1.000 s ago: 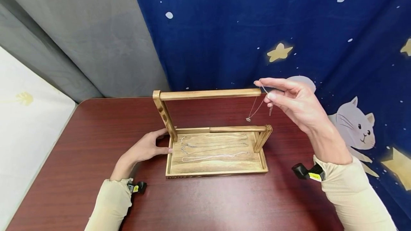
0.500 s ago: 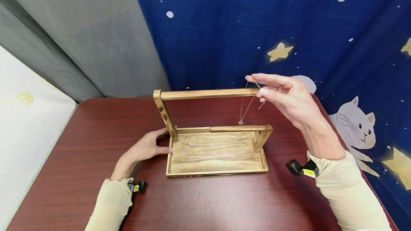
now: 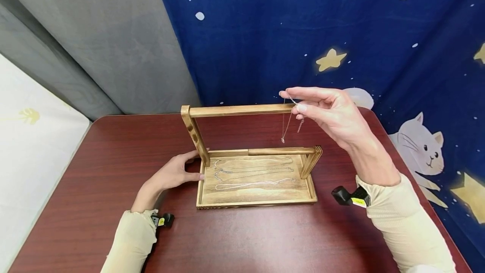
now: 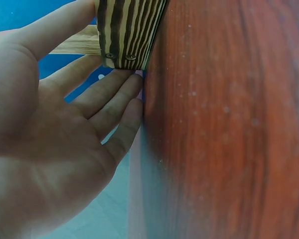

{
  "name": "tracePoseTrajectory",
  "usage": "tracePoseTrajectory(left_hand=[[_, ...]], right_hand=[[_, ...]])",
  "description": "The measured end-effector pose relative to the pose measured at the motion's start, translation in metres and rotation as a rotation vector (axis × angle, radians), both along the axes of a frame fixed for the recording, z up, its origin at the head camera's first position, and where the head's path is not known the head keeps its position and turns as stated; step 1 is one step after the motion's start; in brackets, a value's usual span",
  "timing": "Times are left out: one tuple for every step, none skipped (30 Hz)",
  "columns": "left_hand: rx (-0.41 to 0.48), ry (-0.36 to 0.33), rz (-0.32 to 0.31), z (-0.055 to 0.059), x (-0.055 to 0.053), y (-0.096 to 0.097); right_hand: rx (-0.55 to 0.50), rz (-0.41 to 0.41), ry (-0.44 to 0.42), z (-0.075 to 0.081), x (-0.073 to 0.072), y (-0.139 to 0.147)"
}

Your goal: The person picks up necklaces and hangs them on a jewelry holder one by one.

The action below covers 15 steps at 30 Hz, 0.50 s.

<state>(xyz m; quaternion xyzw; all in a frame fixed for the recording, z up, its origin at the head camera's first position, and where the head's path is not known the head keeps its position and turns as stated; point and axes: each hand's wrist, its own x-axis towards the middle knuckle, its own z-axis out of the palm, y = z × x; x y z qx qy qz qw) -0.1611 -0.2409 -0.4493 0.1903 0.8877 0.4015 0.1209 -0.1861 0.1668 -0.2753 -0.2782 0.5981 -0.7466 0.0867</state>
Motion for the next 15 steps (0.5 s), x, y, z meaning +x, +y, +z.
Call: tracePoseTrajectory(left_hand=[[0.0,-0.003,0.001,0.0,0.0,0.0],[-0.002,-0.003,0.0,0.0,0.0,0.0],[-0.002,-0.005,0.0,0.0,-0.001,0.0],[-0.005,-0.005,0.001,0.0,-0.001,0.0],[-0.007,-0.006,0.003,0.0,-0.001,0.0],[-0.009,-0.006,0.004,0.0,-0.001,0.0],[-0.011,-0.007,0.005,-0.001,-0.002,0.0],[-0.013,-0.008,0.006,-0.001,-0.002,0.0],[-0.017,-0.007,0.008,0.0,-0.001,-0.001],[-0.021,-0.008,0.009,0.0,-0.001,0.0],[-0.022,-0.01,0.01,0.0,-0.001,0.0],[-0.025,-0.01,0.011,0.0,-0.001,0.0],[-0.027,-0.01,0.01,0.0,-0.001,0.0],[-0.03,-0.01,0.011,0.0,-0.001,0.0],[-0.031,-0.01,0.011,0.0,-0.001,0.0]], right_hand=[[0.004,-0.002,-0.001,0.001,0.0,-0.001],[0.009,-0.003,0.0,0.001,0.0,-0.002],[0.01,-0.003,-0.001,0.002,0.0,-0.004],[0.013,-0.002,-0.002,0.002,0.0,-0.005],[0.015,0.001,-0.001,0.002,0.0,-0.006],[0.017,0.003,0.0,0.003,0.0,-0.007],[0.017,0.007,-0.001,0.003,-0.001,-0.009],[0.017,0.011,-0.001,0.004,-0.001,-0.01],[0.018,0.014,-0.001,0.004,-0.001,-0.012],[0.018,0.017,-0.002,0.005,-0.001,-0.014],[0.018,0.02,-0.001,0.005,-0.001,-0.015],[0.02,0.02,-0.004,0.006,-0.001,-0.017],[0.019,0.021,-0.007,0.006,-0.001,-0.019],[0.023,0.016,-0.007,0.006,-0.001,-0.02],[0.029,0.01,-0.008,0.007,-0.001,-0.022]])
